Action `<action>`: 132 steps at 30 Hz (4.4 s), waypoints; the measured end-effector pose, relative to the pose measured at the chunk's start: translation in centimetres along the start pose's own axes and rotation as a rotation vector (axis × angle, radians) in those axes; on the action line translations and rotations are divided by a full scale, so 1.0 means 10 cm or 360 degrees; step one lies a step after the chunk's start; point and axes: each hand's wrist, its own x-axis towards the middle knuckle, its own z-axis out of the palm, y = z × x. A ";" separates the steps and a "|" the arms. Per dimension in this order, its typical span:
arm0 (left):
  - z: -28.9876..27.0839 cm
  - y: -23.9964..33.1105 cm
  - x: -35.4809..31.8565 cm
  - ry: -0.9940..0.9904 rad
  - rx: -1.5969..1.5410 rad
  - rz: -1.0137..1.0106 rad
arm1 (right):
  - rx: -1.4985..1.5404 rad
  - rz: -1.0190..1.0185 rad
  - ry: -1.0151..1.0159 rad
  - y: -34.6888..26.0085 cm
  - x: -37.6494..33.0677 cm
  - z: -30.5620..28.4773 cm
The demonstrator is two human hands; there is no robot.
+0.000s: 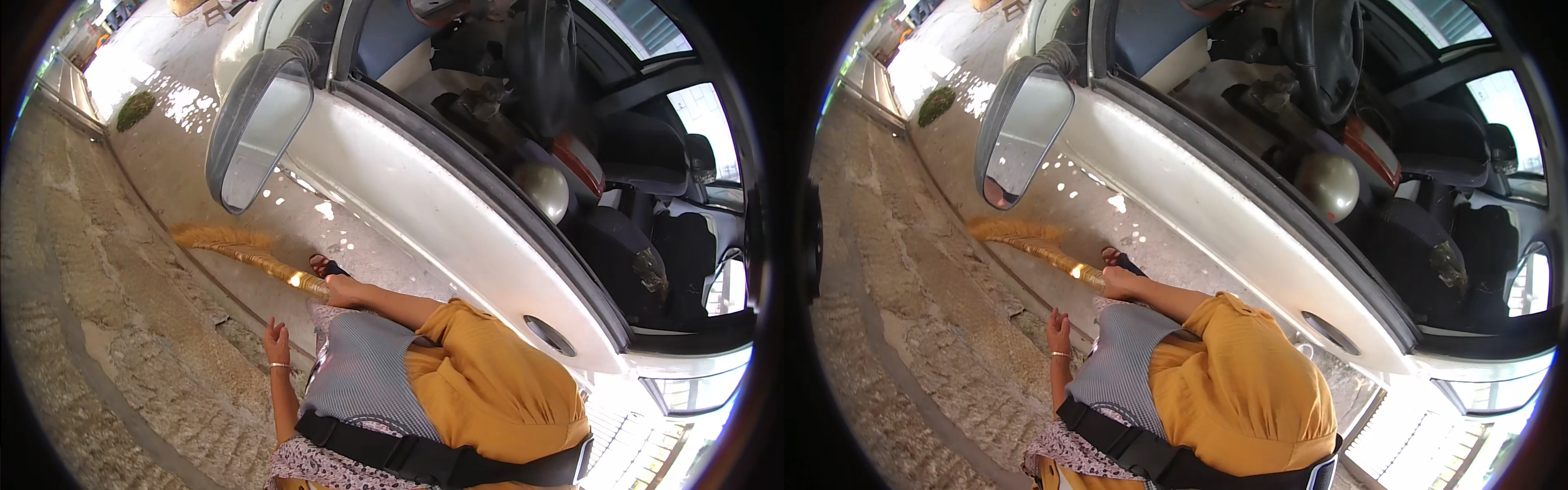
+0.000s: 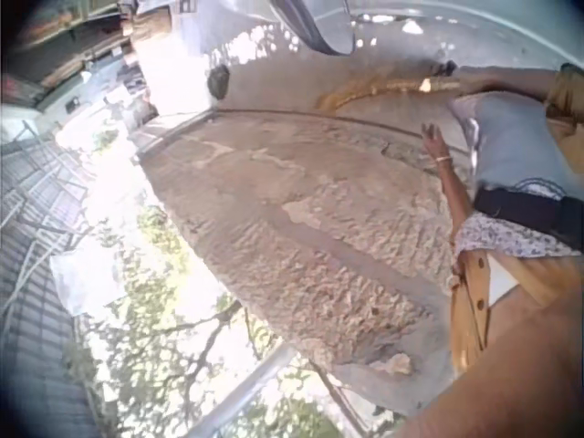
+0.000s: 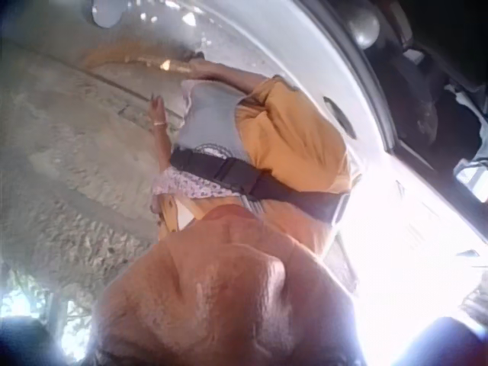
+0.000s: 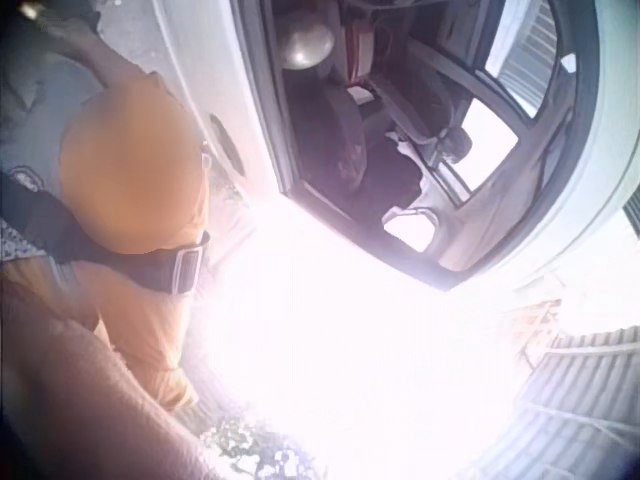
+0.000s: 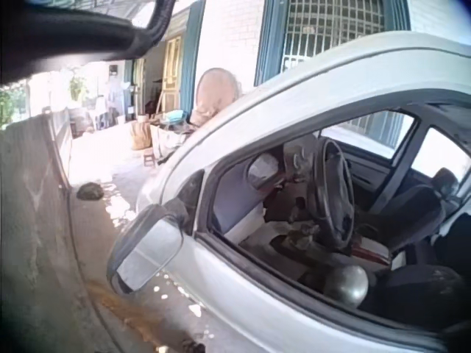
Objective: The person sweeps a concrete floor area with a traditional straw broom, moving debris toward a dustpan. They sweep near a parked white car, along a wall, and under a metal grate, then gather the swept material into a dustpan.
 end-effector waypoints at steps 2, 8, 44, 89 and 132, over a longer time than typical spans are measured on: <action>-0.23 -0.22 0.22 -0.0077 -0.0063 -0.0098 | 0.0031 -0.0106 0.0032 -0.06 0.34 0.01; -0.88 -0.23 0.92 -0.0173 0.0096 -0.0438 | -0.0031 -0.0118 0.0136 -0.67 1.01 -0.24; -3.62 0.94 5.59 -0.0034 0.0116 -0.0731 | 0.1255 0.0170 0.0286 -3.55 5.56 -1.86; -5.76 4.32 12.92 -0.0246 0.0354 -0.0627 | 0.0831 0.1226 0.0839 -4.99 10.35 -4.96; -5.68 6.42 16.33 -0.0500 0.0659 -0.0252 | 0.2362 0.0935 0.0874 -7.29 14.59 -6.21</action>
